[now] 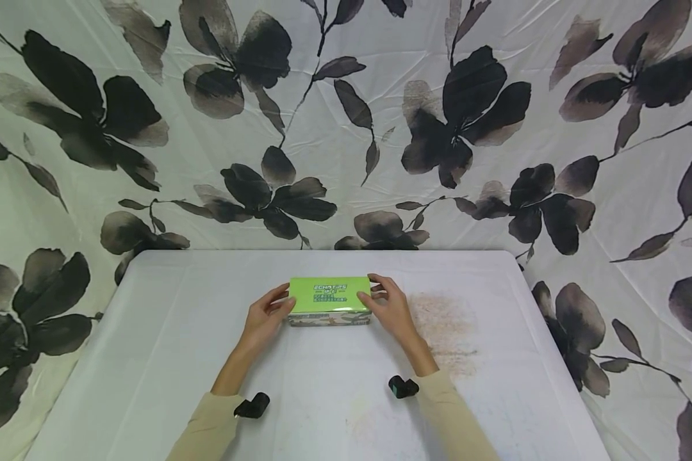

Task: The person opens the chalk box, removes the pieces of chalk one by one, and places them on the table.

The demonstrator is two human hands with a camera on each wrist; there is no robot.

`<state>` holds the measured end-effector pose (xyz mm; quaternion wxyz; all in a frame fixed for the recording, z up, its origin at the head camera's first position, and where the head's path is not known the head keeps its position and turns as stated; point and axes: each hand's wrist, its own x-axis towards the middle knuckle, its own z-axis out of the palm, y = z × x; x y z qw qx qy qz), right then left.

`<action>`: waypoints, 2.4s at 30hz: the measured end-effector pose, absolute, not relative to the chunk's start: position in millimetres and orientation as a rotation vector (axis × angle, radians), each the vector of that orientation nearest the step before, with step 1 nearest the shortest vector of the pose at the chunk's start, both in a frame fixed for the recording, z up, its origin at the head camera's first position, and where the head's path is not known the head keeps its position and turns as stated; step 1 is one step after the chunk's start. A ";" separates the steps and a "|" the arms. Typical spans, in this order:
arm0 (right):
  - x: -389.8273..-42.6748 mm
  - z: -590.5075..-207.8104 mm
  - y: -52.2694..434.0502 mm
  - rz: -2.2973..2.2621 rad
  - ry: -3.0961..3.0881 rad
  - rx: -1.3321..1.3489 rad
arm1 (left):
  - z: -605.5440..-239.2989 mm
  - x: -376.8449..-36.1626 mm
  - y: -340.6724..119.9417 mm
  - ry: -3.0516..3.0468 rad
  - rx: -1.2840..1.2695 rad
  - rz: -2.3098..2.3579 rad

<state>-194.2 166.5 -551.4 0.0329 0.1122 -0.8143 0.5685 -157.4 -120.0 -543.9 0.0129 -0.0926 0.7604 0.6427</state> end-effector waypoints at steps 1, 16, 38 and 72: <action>-193.1 -551.7 166.2 1.746 -2.504 0.346 | -544.2 -155.9 -120.2 2.369 -0.292 2.005; -173.3 -553.1 159.3 1.705 -2.499 0.342 | -544.6 -135.8 -124.5 2.340 -0.327 2.003; -151.3 -548.5 168.7 1.582 -2.585 0.424 | -551.4 -109.5 -126.3 2.324 -0.212 2.072; -182.2 -487.9 125.1 0.669 -2.819 1.294 | -576.0 -131.9 -149.9 2.289 0.240 1.890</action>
